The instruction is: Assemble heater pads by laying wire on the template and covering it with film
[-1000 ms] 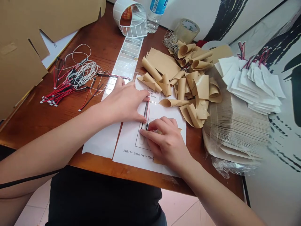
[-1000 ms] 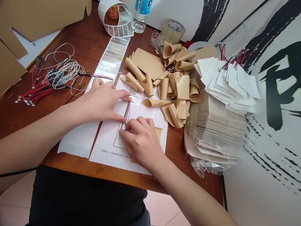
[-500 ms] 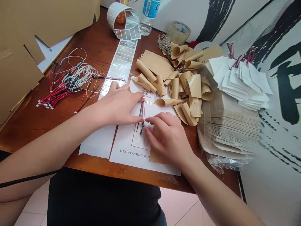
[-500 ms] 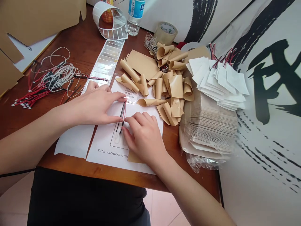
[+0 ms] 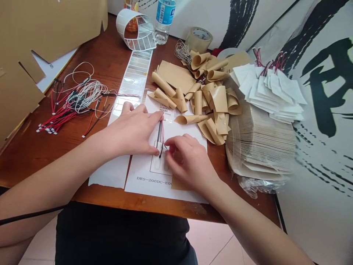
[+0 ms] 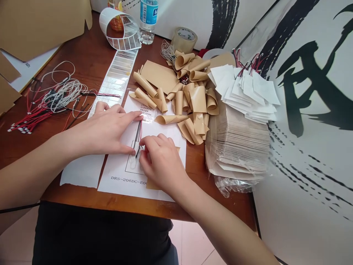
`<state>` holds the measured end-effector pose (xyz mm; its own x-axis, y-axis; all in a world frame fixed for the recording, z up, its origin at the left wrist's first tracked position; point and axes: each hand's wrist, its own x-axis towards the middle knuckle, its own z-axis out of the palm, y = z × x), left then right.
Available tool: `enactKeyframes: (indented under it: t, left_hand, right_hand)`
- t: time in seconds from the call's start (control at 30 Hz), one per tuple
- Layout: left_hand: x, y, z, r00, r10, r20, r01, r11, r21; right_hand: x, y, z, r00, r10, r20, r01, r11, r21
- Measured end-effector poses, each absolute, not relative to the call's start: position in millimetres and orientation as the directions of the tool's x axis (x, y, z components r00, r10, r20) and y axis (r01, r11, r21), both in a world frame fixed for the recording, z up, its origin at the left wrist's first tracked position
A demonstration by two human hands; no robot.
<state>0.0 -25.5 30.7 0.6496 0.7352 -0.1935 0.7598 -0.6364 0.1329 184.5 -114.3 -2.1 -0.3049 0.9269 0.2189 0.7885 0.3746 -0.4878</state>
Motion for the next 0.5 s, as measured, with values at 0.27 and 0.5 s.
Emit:
enactKeyframes:
  t: [0.27, 0.5]
  left_hand:
    - [-2.8, -23.3, 27.9, 0.658, 0.734, -0.168, 0.753, -0.632, 0.184]
    - [-3.2, -22.9, 28.4, 0.652, 0.740, -0.164, 0.756, -0.616, 0.222]
  right_hand:
    - [184.4, -117.3, -5.0, -0.275, 0.943, 0.186, 0.839, 0.330, -0.432]
    - [181.6, -120.0, -1.1, -0.259, 0.906, 0.335, 0.851, 0.378, -0.365]
